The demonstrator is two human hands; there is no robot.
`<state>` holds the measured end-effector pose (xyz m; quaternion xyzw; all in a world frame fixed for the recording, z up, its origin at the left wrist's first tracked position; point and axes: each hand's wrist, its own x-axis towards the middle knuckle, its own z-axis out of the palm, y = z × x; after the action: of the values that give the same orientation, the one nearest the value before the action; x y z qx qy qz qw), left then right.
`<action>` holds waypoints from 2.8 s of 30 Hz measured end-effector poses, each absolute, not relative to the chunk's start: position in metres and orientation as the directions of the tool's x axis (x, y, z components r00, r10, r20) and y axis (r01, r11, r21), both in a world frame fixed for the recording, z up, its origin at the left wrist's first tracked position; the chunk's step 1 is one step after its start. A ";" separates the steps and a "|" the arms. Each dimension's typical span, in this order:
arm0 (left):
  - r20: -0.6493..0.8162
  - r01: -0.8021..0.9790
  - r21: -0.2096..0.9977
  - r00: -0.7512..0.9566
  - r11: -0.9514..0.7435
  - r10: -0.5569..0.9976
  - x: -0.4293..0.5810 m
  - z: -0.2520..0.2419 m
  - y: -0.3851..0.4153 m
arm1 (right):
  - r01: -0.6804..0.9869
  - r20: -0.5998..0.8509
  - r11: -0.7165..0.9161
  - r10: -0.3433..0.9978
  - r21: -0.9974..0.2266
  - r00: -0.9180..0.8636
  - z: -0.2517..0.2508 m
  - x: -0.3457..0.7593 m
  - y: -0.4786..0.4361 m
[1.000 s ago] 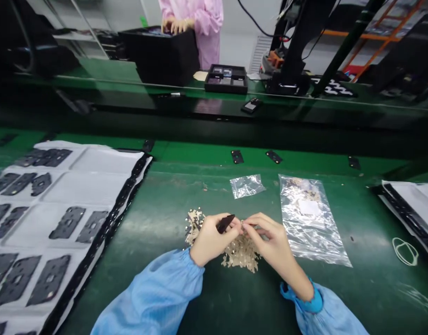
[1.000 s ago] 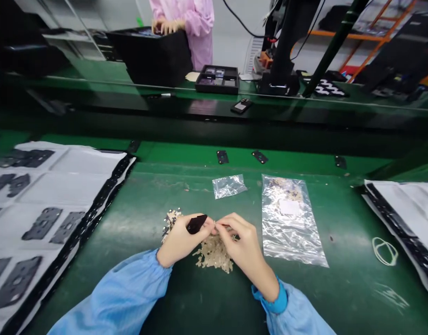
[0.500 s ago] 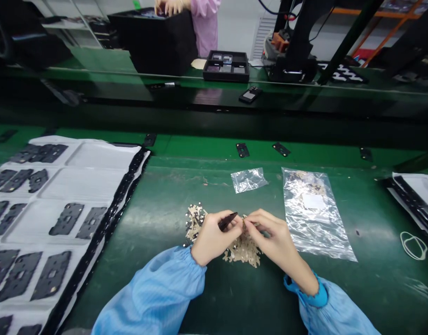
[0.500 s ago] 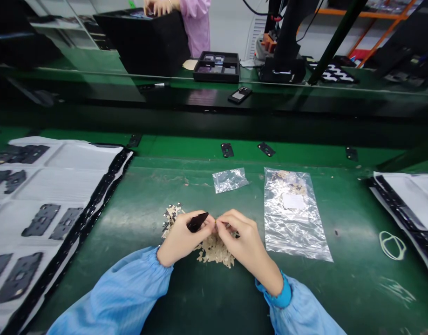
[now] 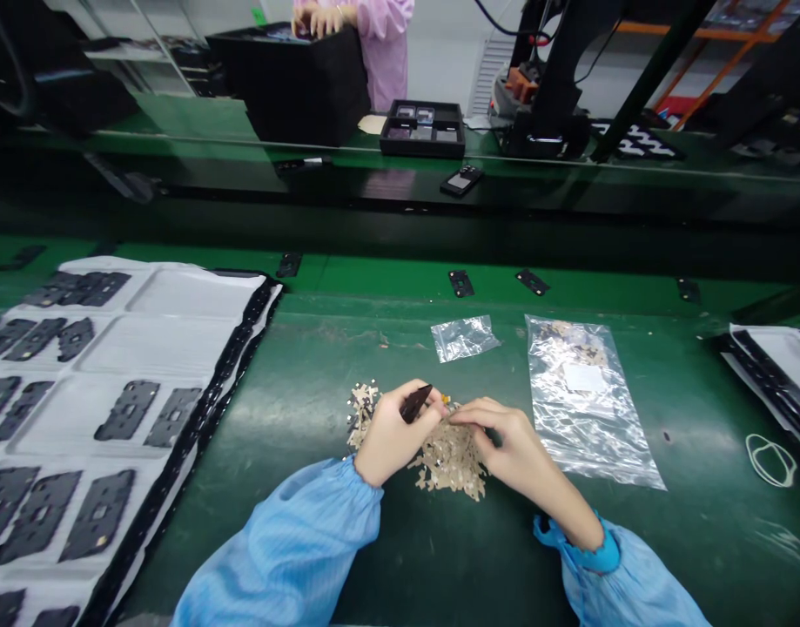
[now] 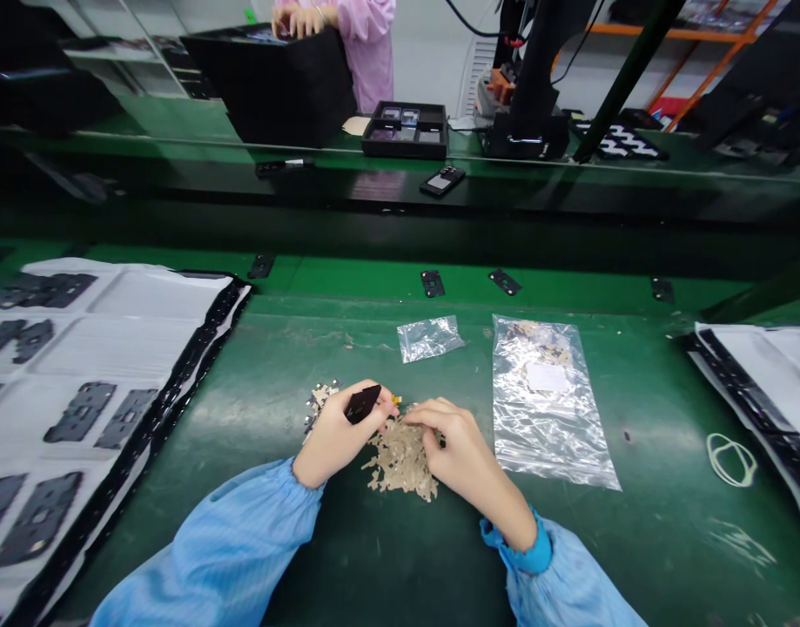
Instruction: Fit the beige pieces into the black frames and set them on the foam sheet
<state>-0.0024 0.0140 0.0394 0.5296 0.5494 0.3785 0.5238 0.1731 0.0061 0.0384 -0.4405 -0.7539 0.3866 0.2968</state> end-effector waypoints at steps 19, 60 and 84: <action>-0.170 0.188 0.973 0.186 0.135 0.968 0.000 0.045 0.012 | 0.050 -0.248 -0.243 0.943 -0.969 -0.224 0.045 0.167 0.007; 0.122 0.666 0.651 0.381 -0.364 0.916 -0.006 0.035 0.002 | 0.316 -0.051 -0.008 0.991 -0.949 -0.127 0.031 0.178 0.018; 0.003 0.602 0.783 0.254 -0.160 0.967 -0.026 0.040 0.010 | 0.239 -0.101 -0.064 0.984 -0.969 -0.147 0.026 0.177 0.015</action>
<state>-0.0257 0.0099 0.0399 0.7134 0.5497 0.2664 0.3433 0.1772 0.0146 0.0258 -0.5345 -0.5722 0.4963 0.3750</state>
